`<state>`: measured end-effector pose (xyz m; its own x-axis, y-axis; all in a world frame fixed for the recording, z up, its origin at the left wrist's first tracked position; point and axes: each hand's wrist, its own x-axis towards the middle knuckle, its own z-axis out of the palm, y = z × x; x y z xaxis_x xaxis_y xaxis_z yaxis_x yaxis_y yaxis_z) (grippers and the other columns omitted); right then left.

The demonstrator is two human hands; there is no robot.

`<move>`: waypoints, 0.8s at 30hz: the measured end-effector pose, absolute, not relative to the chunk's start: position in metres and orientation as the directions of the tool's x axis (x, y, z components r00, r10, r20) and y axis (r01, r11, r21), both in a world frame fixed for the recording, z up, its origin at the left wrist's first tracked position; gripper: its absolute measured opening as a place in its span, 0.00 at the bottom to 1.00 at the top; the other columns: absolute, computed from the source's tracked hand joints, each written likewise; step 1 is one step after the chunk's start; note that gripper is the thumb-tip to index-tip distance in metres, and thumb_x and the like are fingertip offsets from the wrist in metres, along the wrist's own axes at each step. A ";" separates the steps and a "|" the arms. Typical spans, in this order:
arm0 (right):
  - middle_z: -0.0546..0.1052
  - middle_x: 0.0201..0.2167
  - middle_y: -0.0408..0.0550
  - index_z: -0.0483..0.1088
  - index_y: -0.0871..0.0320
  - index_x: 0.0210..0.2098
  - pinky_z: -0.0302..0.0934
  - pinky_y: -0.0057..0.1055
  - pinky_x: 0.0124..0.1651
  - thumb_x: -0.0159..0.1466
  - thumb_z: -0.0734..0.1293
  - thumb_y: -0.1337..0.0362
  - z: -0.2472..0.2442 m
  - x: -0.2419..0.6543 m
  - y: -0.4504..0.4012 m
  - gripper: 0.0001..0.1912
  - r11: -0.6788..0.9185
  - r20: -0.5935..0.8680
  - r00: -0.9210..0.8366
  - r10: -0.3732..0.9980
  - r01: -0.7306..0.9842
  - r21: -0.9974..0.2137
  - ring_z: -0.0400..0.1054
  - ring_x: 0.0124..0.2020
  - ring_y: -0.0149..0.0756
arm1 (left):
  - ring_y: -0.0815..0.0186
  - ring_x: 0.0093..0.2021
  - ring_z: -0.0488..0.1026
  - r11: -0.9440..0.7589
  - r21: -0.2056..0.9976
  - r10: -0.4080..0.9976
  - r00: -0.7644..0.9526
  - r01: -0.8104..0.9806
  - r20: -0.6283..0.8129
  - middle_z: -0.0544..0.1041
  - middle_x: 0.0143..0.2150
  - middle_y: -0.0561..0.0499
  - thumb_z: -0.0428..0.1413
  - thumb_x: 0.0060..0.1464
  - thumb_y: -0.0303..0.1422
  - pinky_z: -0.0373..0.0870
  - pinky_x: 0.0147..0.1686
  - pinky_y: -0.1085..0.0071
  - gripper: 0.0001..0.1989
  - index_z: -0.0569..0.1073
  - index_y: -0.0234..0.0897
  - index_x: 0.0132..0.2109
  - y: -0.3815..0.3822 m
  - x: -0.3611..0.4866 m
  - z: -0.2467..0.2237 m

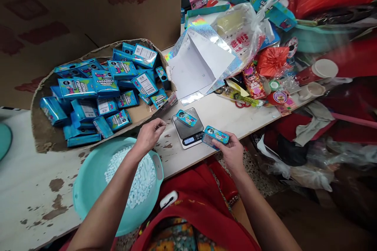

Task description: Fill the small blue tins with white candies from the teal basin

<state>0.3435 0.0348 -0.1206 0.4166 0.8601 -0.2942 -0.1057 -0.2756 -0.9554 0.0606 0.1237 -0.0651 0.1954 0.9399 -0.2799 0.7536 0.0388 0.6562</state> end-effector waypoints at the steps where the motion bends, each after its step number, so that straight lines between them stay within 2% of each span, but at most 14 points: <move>1: 0.76 0.35 0.45 0.69 0.58 0.41 0.66 0.38 0.44 0.45 0.77 0.61 -0.120 0.343 0.034 0.25 -0.275 -0.292 0.419 0.860 -0.103 -0.956 0.70 0.36 0.36 | 0.66 0.34 0.71 0.036 0.653 0.940 0.196 0.756 -0.280 0.77 0.33 0.52 0.50 0.54 0.34 0.61 0.33 0.74 0.08 0.72 0.38 0.37 0.124 0.061 -0.066; 9: 0.76 0.35 0.45 0.69 0.58 0.41 0.65 0.38 0.45 0.45 0.77 0.61 -0.120 0.343 0.033 0.25 -0.284 -0.305 0.429 0.850 -0.113 -0.952 0.70 0.37 0.36 | 0.66 0.33 0.70 -0.027 0.622 0.931 0.246 0.782 -0.268 0.75 0.33 0.53 0.51 0.55 0.33 0.62 0.33 0.73 0.06 0.72 0.39 0.38 0.125 0.070 -0.071; 12: 0.75 0.35 0.46 0.69 0.58 0.41 0.66 0.40 0.45 0.46 0.77 0.61 -0.120 0.342 0.033 0.25 -0.288 -0.304 0.423 0.854 -0.103 -0.952 0.70 0.37 0.37 | 0.65 0.38 0.70 -0.120 0.560 0.943 0.270 0.820 -0.194 0.74 0.42 0.51 0.51 0.57 0.32 0.63 0.36 0.71 0.12 0.70 0.42 0.48 0.129 0.082 -0.071; 15: 0.75 0.35 0.46 0.68 0.58 0.41 0.66 0.40 0.45 0.46 0.76 0.60 -0.119 0.339 0.036 0.25 -0.278 -0.287 0.406 0.868 -0.083 -0.957 0.70 0.37 0.38 | 0.61 0.47 0.67 -0.302 0.391 0.926 0.365 0.869 -0.095 0.66 0.55 0.48 0.53 0.57 0.33 0.64 0.35 0.70 0.18 0.66 0.47 0.55 0.139 0.104 -0.076; 17: 0.75 0.35 0.46 0.68 0.58 0.42 0.66 0.39 0.44 0.47 0.76 0.60 -0.120 0.334 0.043 0.24 -0.249 -0.257 0.407 0.876 -0.074 -0.966 0.70 0.37 0.37 | 0.58 0.50 0.65 -0.396 0.272 0.894 0.436 0.877 -0.104 0.63 0.57 0.47 0.53 0.57 0.33 0.64 0.33 0.70 0.14 0.69 0.46 0.50 0.145 0.115 -0.080; 19: 0.74 0.36 0.45 0.67 0.58 0.42 0.66 0.38 0.44 0.48 0.75 0.60 -0.123 0.325 0.055 0.24 -0.196 -0.206 0.417 0.886 -0.067 -0.978 0.69 0.37 0.37 | 0.58 0.47 0.65 -0.413 0.226 0.881 0.450 0.882 -0.144 0.66 0.52 0.46 0.51 0.58 0.34 0.63 0.32 0.70 0.08 0.71 0.43 0.44 0.147 0.119 -0.084; 21: 0.73 0.36 0.45 0.67 0.57 0.42 0.66 0.37 0.45 0.49 0.75 0.60 -0.130 0.314 0.072 0.23 -0.130 -0.139 0.417 0.898 -0.050 -0.990 0.69 0.38 0.36 | 0.59 0.44 0.67 -0.356 0.250 0.905 0.399 0.900 -0.146 0.68 0.47 0.46 0.51 0.59 0.36 0.64 0.32 0.69 0.07 0.72 0.41 0.41 0.143 0.111 -0.083; 24: 0.73 0.38 0.46 0.66 0.58 0.42 0.66 0.37 0.46 0.50 0.74 0.59 -0.143 0.296 0.098 0.23 -0.056 -0.057 0.373 0.926 -0.013 -0.998 0.69 0.39 0.37 | 0.61 0.42 0.68 -0.247 0.354 0.957 0.285 0.902 -0.057 0.69 0.45 0.47 0.52 0.58 0.36 0.64 0.36 0.69 0.07 0.71 0.39 0.38 0.121 0.083 -0.072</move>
